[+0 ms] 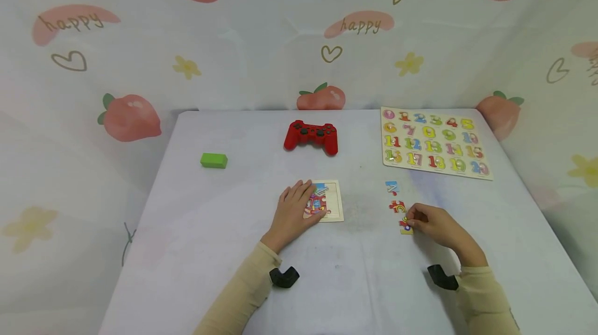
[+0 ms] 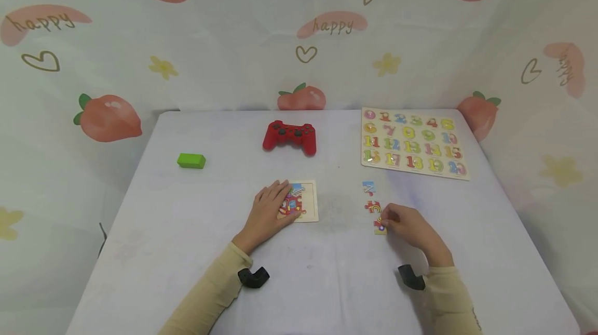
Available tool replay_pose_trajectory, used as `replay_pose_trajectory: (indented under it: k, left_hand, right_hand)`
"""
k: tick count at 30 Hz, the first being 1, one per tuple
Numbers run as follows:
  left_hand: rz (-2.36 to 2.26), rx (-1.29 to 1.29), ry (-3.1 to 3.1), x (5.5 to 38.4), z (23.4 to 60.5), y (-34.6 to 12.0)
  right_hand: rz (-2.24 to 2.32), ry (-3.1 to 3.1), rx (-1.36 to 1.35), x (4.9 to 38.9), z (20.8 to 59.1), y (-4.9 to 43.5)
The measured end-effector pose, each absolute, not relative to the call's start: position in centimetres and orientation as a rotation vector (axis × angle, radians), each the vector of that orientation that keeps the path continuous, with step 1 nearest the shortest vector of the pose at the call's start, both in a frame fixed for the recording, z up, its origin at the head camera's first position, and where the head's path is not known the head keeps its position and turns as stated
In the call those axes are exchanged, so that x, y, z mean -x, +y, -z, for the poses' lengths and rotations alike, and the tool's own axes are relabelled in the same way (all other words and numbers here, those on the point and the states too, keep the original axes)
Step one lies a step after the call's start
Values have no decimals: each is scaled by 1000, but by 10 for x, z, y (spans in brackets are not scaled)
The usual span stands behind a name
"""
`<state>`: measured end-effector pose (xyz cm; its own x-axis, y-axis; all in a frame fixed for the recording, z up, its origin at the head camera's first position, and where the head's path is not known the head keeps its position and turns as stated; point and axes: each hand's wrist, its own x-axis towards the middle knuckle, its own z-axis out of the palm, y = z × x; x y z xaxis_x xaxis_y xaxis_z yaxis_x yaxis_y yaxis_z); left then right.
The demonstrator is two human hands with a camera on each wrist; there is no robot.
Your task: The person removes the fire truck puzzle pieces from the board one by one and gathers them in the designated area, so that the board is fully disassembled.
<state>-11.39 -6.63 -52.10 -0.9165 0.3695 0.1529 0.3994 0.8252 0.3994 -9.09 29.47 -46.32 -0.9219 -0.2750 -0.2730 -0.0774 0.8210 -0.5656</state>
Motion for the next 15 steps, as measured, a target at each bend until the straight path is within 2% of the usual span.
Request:
replay_pose_trajectory:
  k: [10,15]
  left_hand:
    - [682,595,-2951,115,520,-65]
    - [700,598,-2914,114,521,-65]
  right_hand:
    - [765,2688,253,95,454,287]
    - [834,2745,349,104,449,266]
